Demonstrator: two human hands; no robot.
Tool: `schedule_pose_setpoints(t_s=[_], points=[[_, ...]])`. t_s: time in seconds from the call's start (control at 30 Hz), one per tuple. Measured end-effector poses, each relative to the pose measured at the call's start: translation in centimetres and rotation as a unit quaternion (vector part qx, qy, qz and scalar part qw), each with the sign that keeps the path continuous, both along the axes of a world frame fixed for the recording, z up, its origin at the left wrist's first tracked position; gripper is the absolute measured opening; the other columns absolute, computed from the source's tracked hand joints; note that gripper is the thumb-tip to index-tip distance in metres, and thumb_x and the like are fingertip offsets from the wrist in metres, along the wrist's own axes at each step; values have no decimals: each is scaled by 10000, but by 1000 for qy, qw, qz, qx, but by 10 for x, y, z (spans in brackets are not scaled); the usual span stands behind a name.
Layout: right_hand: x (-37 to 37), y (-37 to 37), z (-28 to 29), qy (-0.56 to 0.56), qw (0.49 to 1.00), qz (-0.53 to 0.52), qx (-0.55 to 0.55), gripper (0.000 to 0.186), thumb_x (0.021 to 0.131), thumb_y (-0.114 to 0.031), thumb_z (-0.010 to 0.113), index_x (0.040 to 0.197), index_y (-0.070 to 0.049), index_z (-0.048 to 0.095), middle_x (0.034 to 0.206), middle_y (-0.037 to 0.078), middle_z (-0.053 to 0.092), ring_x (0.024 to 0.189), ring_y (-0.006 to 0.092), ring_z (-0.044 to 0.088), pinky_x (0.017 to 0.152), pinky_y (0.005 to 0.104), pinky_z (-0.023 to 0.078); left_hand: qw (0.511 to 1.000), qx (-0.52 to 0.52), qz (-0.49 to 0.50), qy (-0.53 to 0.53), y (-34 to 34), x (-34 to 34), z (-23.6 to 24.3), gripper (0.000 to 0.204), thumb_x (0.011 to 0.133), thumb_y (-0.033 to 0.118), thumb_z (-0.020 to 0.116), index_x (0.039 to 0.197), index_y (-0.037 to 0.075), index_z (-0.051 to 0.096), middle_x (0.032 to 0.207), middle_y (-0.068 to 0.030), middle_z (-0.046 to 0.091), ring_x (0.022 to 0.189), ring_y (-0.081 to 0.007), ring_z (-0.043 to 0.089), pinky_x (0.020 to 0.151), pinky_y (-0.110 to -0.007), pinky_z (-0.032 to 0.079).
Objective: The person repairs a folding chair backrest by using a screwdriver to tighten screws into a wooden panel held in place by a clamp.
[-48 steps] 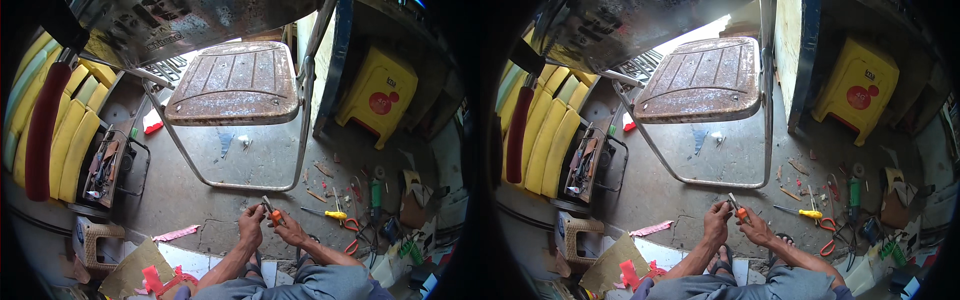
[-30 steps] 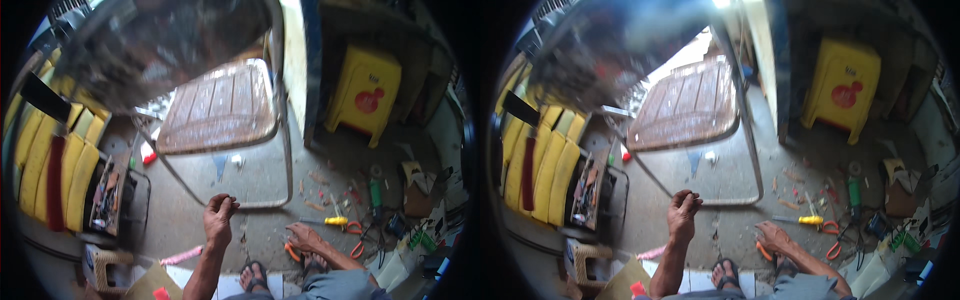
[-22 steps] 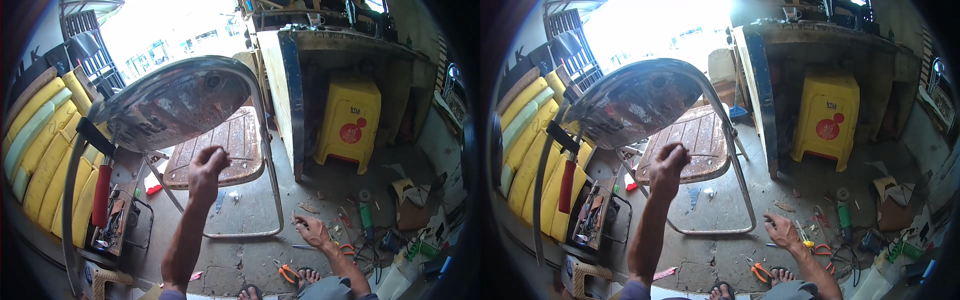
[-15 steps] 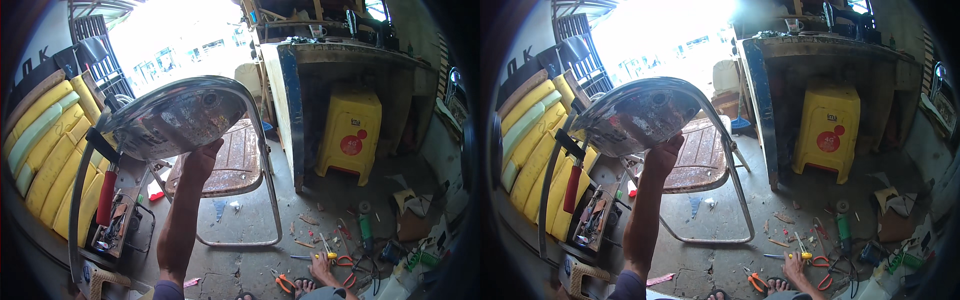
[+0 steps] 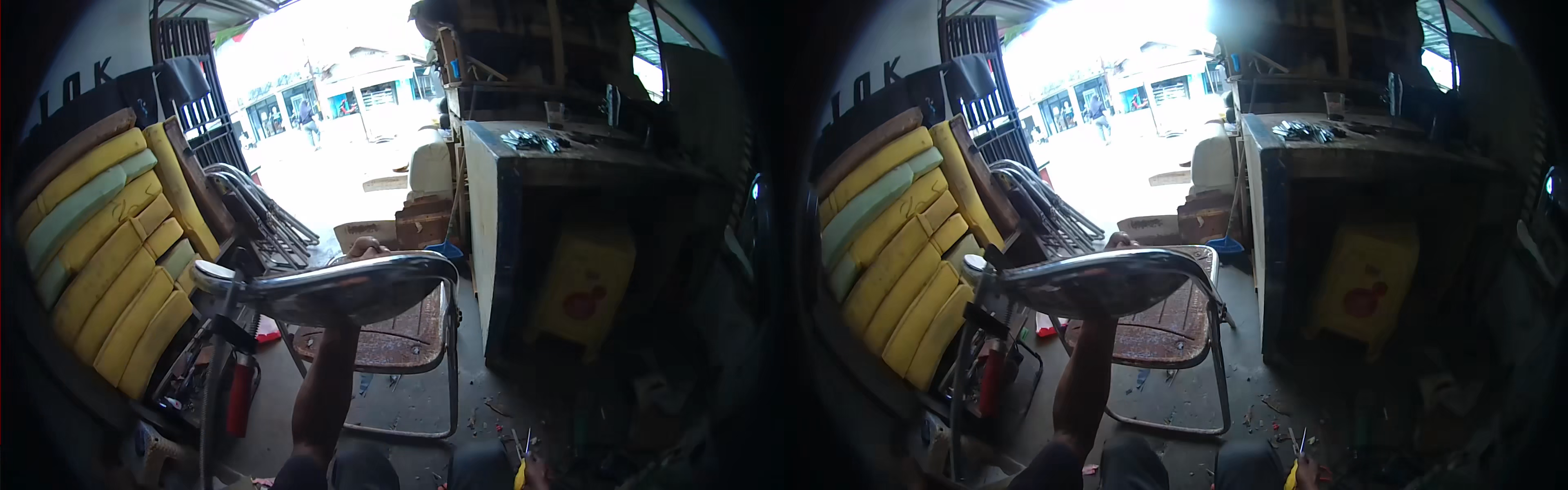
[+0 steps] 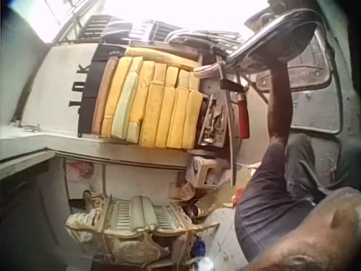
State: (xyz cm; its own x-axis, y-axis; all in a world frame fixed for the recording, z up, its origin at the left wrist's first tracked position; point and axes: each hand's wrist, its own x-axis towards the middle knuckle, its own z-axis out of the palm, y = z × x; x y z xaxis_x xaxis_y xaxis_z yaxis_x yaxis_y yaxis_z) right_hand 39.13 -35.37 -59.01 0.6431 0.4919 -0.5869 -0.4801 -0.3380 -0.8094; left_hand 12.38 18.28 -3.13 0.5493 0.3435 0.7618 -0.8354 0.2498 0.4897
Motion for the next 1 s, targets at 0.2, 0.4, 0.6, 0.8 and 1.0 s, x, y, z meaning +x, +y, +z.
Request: schedule_pose_setpoints(t_s=[0.2,0.4,0.6,0.8,1.0], points=[[-35,51,319,-180,973,113,92,468,933,-71,608,1382,-7,496,860,100,667,595,188,652,523,332,555,997,49,-19,54,-33,-9,59,152,963,121,654,1086,44,607,1105,-154,666,1068,-291,647,928,-462,522],[-110,70,498,-230,965,123,33,461,944,-77,611,1389,-25,504,959,108,688,641,150,664,559,300,559,987,158,4,-22,-59,-3,84,167,846,80,774,918,-33,675,1032,-219,724,1028,-316,691,898,-430,553],[-173,50,494,-288,945,138,69,400,980,-221,638,1347,-69,584,903,51,678,602,86,571,535,257,489,989,120,-57,-65,-68,9,62,173,861,84,770,927,-46,678,1014,-228,731,1030,-331,696,865,-433,564],[-228,100,595,-351,900,146,214,464,919,-96,665,1369,-58,555,999,120,702,756,156,695,665,312,576,994,94,-41,-29,-62,-13,68,183,884,70,744,1008,-33,658,1050,-234,717,1004,-281,707,863,-399,579],[-234,123,633,-601,772,146,146,452,878,-90,712,1318,-82,613,991,128,702,858,232,710,739,336,569,987,85,-90,-102,-52,10,48,189,902,108,726,1016,-27,660,1040,-209,714,1002,-276,687,867,-406,556]])
